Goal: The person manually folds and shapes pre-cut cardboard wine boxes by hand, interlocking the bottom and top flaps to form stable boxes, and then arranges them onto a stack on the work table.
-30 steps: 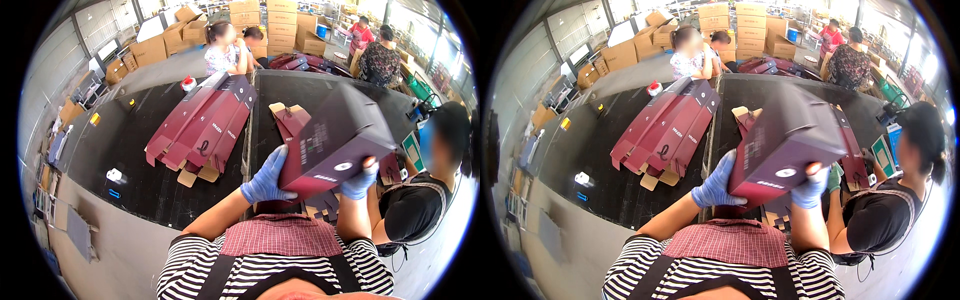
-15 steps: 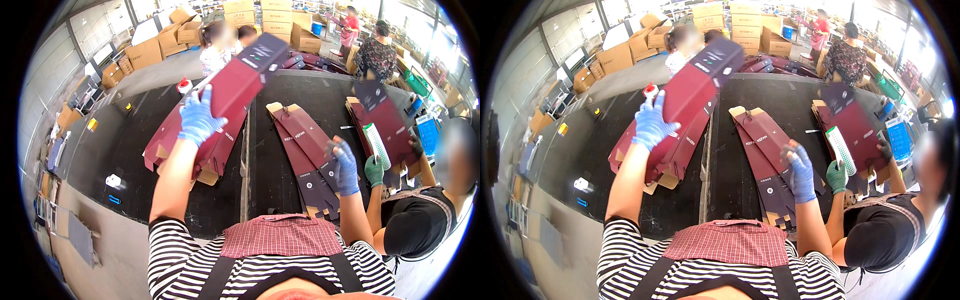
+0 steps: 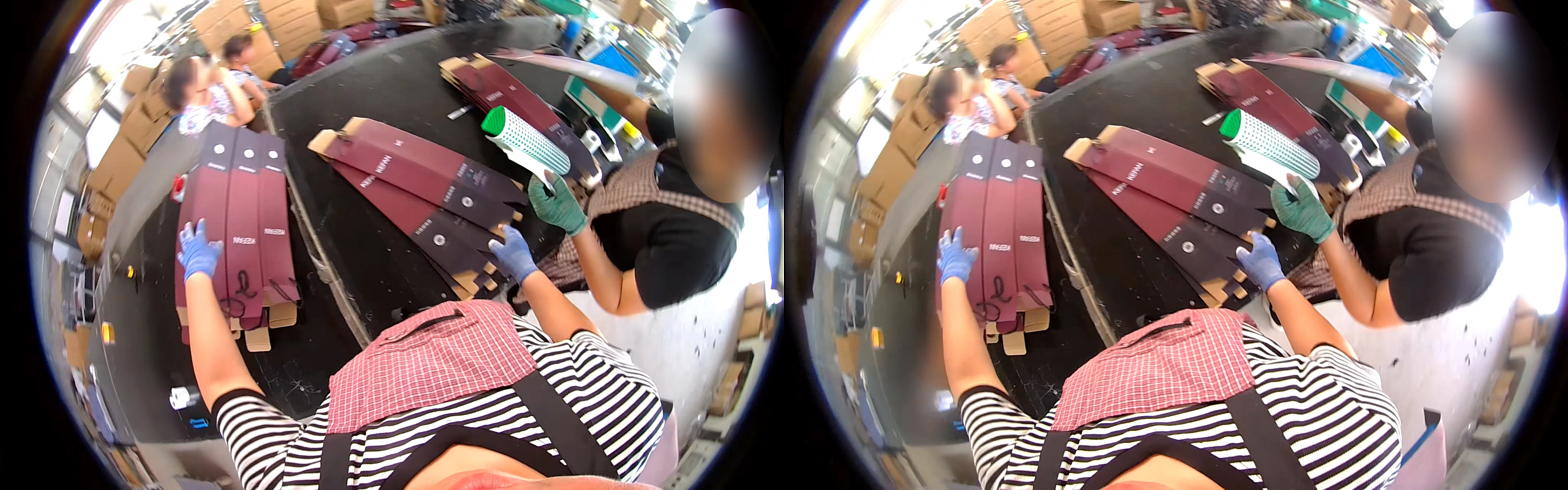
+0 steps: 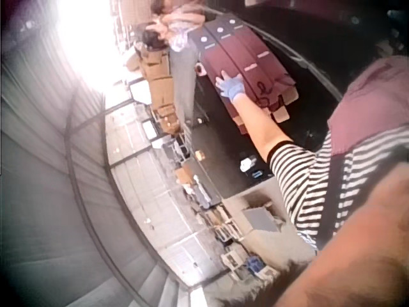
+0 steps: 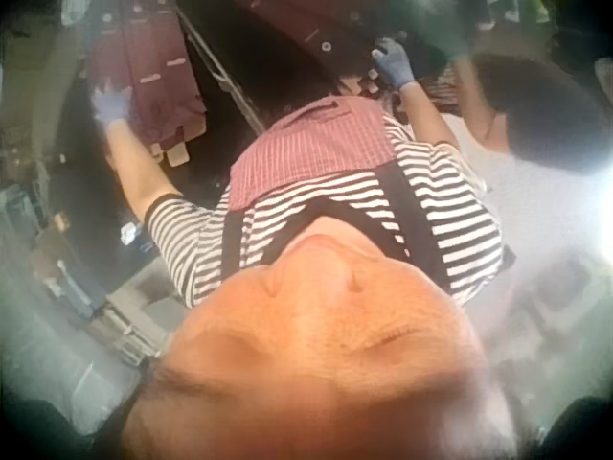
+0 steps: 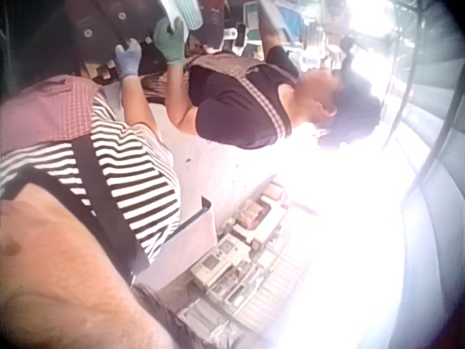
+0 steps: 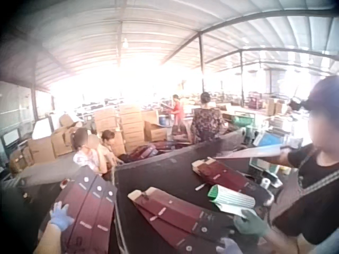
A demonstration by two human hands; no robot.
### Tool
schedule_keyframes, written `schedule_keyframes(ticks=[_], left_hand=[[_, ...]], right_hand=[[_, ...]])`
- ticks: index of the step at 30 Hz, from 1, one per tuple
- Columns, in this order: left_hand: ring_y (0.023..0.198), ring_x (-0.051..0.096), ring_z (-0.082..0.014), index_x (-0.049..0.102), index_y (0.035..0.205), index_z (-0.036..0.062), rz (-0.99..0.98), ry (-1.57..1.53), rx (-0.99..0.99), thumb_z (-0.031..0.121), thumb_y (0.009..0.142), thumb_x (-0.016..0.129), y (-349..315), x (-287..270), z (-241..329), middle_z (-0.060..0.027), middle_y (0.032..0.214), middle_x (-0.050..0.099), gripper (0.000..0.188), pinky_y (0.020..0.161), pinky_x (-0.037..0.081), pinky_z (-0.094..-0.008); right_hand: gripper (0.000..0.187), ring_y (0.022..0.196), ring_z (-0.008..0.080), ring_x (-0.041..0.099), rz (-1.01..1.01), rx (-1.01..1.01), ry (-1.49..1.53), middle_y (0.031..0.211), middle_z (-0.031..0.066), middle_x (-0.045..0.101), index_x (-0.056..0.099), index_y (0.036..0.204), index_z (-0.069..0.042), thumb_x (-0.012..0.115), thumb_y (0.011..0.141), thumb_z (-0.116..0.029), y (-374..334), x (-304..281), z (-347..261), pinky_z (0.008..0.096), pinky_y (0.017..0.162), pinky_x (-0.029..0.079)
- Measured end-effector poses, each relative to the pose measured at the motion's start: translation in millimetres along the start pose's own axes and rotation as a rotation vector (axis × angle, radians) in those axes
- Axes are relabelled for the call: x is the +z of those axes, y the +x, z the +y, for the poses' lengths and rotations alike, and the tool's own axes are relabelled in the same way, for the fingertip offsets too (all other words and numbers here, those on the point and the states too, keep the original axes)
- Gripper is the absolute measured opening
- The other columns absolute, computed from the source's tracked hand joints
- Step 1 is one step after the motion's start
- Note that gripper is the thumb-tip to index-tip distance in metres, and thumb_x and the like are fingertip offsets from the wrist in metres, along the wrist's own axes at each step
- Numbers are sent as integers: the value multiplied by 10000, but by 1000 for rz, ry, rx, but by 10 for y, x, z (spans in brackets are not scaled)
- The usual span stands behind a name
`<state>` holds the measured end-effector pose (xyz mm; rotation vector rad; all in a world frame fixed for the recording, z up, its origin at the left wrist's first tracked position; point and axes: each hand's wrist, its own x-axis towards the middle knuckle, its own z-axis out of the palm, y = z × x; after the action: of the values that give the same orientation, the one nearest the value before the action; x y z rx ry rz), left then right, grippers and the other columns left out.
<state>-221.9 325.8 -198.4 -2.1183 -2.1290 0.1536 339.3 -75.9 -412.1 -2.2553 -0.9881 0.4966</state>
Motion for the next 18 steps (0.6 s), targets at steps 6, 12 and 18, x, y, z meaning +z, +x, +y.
schedule_keyframes(ticks=[6, 12, 18], left_hand=[[1507, 347, -364, 506, 1504, 124, 383, -212, 375, 308, 869, 778, -678, 486, 105, -175, 1612, 400, 715, 1177, 345, -597], [1417, 462, -413, 585, 1414, 19, 281, -617, 521, 278, 837, 815, -1763, 1417, 682, -248, 1511, 503, 673, 1209, 358, -476], [1426, 459, -380, 566, 1454, 48, -36, -745, 415, 273, 857, 814, -2443, 1510, 960, -221, 1536, 488, 685, 1212, 355, -447]], right_hand=[[862, 1475, 427, 358, 78, 140, -319, 1630, 225, 346, 393, 1568, -104, 782, 856, -396, 144, 3, 216, 481, 1191, 381], [882, 1456, 396, 405, 17, 155, -262, 1610, 192, 398, 403, 1563, -135, 802, 848, -464, 702, -93, 70, 496, 1171, 398], [676, 1260, 383, 606, -95, 175, -395, 1345, 181, 654, 625, 1325, -107, 890, 779, -405, 785, -185, -194, 487, 1038, 507]])
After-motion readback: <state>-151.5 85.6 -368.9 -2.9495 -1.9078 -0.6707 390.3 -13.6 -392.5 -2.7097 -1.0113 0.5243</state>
